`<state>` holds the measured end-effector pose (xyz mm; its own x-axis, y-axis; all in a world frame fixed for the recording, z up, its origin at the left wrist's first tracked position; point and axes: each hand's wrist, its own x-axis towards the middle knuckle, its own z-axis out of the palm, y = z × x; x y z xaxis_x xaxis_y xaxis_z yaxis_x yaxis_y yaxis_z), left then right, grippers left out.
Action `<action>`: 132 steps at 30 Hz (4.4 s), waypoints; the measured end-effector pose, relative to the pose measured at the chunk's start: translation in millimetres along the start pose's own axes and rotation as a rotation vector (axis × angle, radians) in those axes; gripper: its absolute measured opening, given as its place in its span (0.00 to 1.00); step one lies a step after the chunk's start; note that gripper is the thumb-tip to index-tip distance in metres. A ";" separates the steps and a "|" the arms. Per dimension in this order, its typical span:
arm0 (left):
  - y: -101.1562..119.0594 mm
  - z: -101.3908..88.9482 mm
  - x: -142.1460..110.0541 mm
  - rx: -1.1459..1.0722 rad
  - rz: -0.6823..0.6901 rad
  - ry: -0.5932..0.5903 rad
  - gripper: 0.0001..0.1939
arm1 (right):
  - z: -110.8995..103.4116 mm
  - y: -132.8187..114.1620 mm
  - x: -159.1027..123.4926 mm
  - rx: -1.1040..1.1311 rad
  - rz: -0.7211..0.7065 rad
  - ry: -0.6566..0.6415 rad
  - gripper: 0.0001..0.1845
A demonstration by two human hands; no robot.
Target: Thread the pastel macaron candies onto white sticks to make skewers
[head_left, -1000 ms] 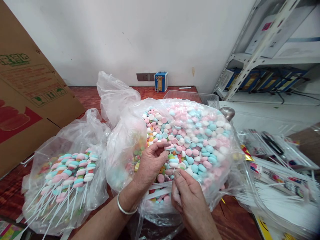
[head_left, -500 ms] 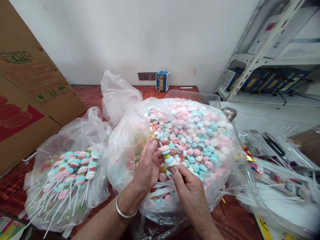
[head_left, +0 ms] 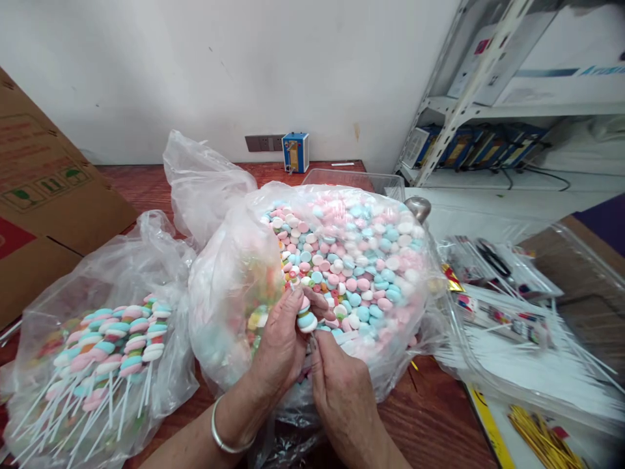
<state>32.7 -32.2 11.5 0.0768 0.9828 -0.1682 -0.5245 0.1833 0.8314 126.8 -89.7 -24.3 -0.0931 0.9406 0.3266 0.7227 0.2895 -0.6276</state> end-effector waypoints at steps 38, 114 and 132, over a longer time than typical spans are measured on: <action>6.6 -30.0 57.4 1.102 0.253 -0.140 0.05 | -41.4 45.9 14.6 -0.415 0.101 -0.056 0.13; -6.3 14.1 1.2 -0.072 -0.076 -0.188 0.17 | -5.8 24.8 -4.9 0.173 0.079 0.113 0.17; -0.8 -16.0 77.0 1.805 0.576 -0.184 0.10 | -10.4 52.5 95.8 -0.174 0.326 0.040 0.09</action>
<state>25.5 43.0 -10.6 0.3801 0.8931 0.2408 0.8606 -0.4368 0.2617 162.9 13.7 -18.6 0.1855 0.9696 0.1594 0.8159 -0.0616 -0.5748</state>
